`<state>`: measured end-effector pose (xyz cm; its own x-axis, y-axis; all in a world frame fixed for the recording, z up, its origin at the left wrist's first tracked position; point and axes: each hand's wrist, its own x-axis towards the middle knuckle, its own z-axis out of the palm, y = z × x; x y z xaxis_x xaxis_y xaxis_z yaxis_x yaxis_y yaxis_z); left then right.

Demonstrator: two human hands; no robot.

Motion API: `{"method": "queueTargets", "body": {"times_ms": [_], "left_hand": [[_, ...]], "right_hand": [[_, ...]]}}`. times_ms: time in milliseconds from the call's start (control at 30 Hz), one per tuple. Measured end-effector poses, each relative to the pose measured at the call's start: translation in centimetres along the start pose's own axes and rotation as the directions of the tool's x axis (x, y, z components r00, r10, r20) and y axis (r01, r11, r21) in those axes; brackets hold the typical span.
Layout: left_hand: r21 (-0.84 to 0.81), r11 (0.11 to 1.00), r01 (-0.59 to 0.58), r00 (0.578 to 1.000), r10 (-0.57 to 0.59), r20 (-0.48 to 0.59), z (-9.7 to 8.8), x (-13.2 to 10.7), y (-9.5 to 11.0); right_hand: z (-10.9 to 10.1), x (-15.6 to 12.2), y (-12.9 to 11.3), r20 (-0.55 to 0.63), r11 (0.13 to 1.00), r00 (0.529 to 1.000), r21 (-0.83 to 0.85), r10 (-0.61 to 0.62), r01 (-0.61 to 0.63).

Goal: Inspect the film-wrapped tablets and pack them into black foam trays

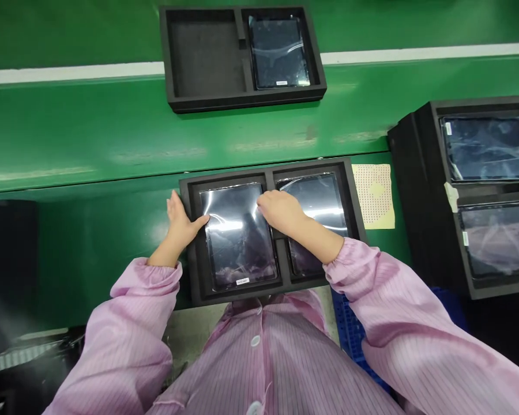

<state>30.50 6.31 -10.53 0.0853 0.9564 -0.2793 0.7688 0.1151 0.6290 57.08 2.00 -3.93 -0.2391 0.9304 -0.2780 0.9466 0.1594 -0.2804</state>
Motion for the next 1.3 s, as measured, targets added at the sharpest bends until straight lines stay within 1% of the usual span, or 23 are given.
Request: {"method": "queueTargets", "body": {"times_ms": [67,100,133,267,367,433,533,567,600,633,667,700,733,767,833,900,1000,1033,1100,1133,1200,1267,1300], "left_hand": [[-0.005,1.0,0.001,1.0,-0.001,-0.004,0.0,0.1,0.1],[-0.012,1.0,0.003,1.0,-0.003,-0.004,0.0,0.1,0.1],[-0.02,1.0,0.006,1.0,-0.006,-0.001,0.0,0.1,0.2],[-0.042,0.999,0.014,1.0,-0.014,0.007,0.0,0.1,0.4],[-0.025,0.999,0.024,1.0,-0.024,0.012,-0.2,0.0,0.7],[0.002,0.999,0.041,0.999,-0.041,0.021,-0.2,-0.1,1.0],[0.014,0.999,0.045,0.999,-0.046,0.019,-0.3,-0.1,1.1],[0.016,0.999,0.039,0.999,-0.039,0.016,-0.2,0.0,1.1],[0.019,0.999,0.031,0.999,-0.031,0.011,-0.2,0.0,1.0],[0.024,0.999,0.027,1.0,-0.027,0.003,-0.1,0.1,0.9],[0.029,0.999,0.027,1.0,-0.027,-0.006,0.0,0.1,0.8],[0.032,0.999,0.027,1.0,-0.027,-0.013,0.1,0.2,0.6],[0.032,0.999,0.027,1.0,-0.026,-0.016,0.2,0.2,0.5],[0.031,0.999,0.024,1.0,-0.024,-0.014,0.2,0.3,0.3],[0.031,1.0,0.005,1.0,-0.005,0.001,0.1,0.3,0.2],[0.058,0.998,-0.008,1.0,0.007,0.015,-0.5,0.3,0.4],[0.213,0.977,-0.017,1.0,0.014,0.015,-1.8,-0.1,1.9],[0.289,0.956,-0.044,0.999,0.043,0.01,-2.2,-0.3,2.7],[0.425,0.891,-0.159,0.986,0.166,0.021,-2.3,-1.2,4.6],[0.466,0.852,-0.238,0.968,0.246,0.045,-1.8,-1.7,5.6],[0.478,0.784,-0.395,0.914,0.389,0.117,0.1,-3.2,7.4],[0.449,0.751,-0.484,0.872,0.458,0.173,2.9,-4.7,8.8],[0.442,0.747,-0.496,0.865,0.467,0.181,4.4,-5.3,9.2]], "right_hand": [[-0.3,-0.1,0.0,0.023,0.973,0.973,0.033,0.23,-0.23],[-0.4,-0.3,-0.1,0.04,0.953,0.954,0.049,0.297,-0.299],[-0.4,-0.6,-0.3,0.058,0.942,0.943,0.059,0.327,-0.33],[0.0,-1.3,-1.8,0.102,0.937,0.953,0.179,0.287,-0.301],[0.4,-1.0,-3.4,0.145,0.902,0.952,0.306,0.271,-0.303],[0.6,-0.4,-4.3,0.169,0.862,0.949,0.4,0.266,-0.312],[0.4,0.9,-5.0,0.209,0.753,0.945,0.572,0.251,-0.326],[0.3,1.5,-5.0,0.212,0.697,0.943,0.636,0.255,-0.331],[0.2,2.0,-5.0,0.211,0.606,0.94,0.721,0.269,-0.336],[0.0,2.6,-5.0,0.209,0.473,0.932,0.815,0.296,-0.333],[-0.2,3.0,-4.8,0.215,0.316,0.92,0.893,0.328,-0.322],[-0.4,3.4,-4.6,0.24,0.18,0.906,0.932,0.348,-0.316],[-0.6,3.5,-4.3,0.278,0.095,0.895,0.939,0.35,-0.329],[-0.8,3.4,-3.9,0.32,0.08,0.886,0.927,0.335,-0.365],[-1.1,2.4,-2.8,0.393,0.221,0.869,0.858,0.301,-0.464],[-1.1,0.7,-1.6,0.418,0.36,0.851,0.777,0.317,-0.516],[-0.4,-2.4,-0.1,0.34,0.514,0.846,0.68,0.411,-0.523],[0.0,-3.4,0.3,0.302,0.557,0.849,0.65,0.434,-0.516],[0.6,-4.9,1.1,0.232,0.624,0.858,0.603,0.459,-0.497],[0.8,-5.4,1.8,0.196,0.65,0.859,0.58,0.473,-0.491],[0.6,-6.0,3.6,0.104,0.694,0.85,0.531,0.516,-0.486],[-0.3,-5.9,6.1,-0.015,0.731,0.826,0.473,0.564,-0.491],[-0.9,-5.6,7.6,-0.075,0.749,0.813,0.443,0.578,-0.492]]}}
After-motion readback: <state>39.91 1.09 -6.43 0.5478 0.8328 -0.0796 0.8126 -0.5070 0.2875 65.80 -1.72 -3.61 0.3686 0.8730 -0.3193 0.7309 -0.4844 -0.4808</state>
